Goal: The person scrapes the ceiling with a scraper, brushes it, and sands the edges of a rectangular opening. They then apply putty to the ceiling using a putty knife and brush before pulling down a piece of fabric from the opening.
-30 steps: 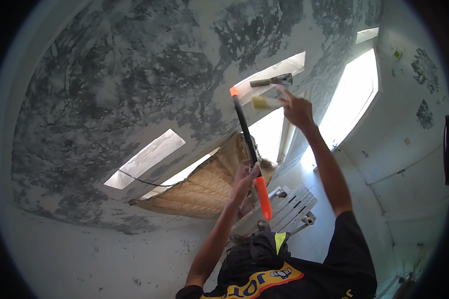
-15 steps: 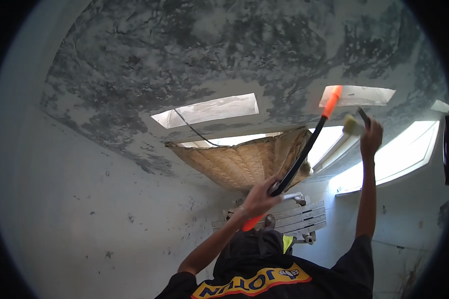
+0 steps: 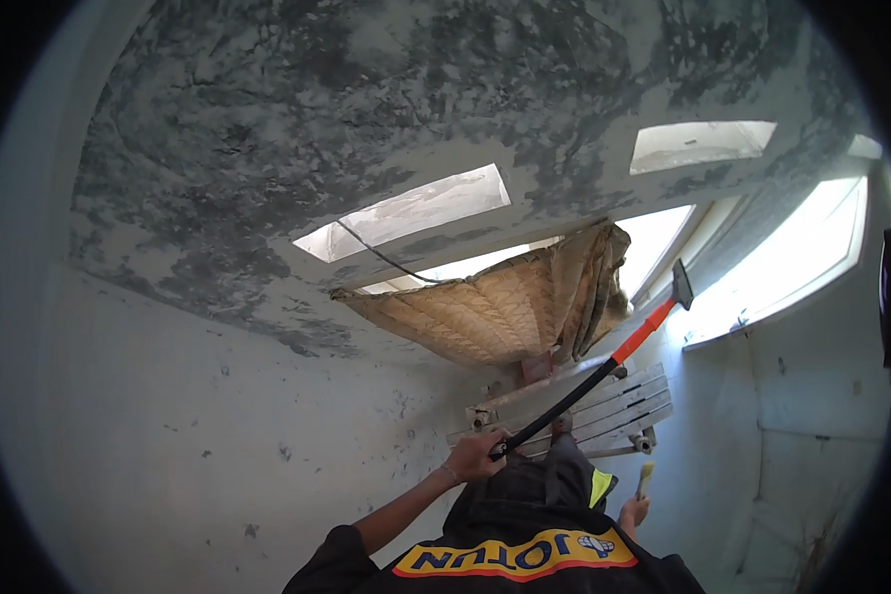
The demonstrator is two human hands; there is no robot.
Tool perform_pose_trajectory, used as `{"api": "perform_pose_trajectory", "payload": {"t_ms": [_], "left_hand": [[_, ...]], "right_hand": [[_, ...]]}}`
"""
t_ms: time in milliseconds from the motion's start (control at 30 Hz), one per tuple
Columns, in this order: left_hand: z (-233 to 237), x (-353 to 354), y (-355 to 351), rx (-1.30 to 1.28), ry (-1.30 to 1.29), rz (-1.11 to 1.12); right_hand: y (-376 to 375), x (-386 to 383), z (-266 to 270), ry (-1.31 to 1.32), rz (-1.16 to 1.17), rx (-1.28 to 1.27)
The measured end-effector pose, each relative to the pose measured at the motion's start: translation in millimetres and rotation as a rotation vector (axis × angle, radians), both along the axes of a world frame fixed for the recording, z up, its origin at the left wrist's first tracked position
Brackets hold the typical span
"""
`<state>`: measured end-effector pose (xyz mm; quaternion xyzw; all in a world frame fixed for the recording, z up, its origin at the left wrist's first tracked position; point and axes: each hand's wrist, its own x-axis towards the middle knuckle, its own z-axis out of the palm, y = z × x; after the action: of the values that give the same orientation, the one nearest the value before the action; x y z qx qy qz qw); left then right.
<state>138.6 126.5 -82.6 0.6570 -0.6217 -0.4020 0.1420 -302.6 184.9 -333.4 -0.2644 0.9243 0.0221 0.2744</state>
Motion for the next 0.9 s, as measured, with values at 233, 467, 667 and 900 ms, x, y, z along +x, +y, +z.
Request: {"api": "perform_pose_trajectory", "payload": {"t_ms": [233,467,667,900], "left_hand": [[-89,37,17,0.106,-0.081,-0.189],[-142,78,39,0.240,-0.066,-0.287],[-170,100,67,0.302,-0.054,-0.313],[-237,106,110,0.403,0.051,-0.186]], "right_hand": [[97,30,-12,-0.224,-0.125,0.199],[90,72,8,-0.153,0.098,-0.114],[90,121,18,-0.121,0.200,-0.144],[121,132,-42,-0.248,0.099,0.164]]}}
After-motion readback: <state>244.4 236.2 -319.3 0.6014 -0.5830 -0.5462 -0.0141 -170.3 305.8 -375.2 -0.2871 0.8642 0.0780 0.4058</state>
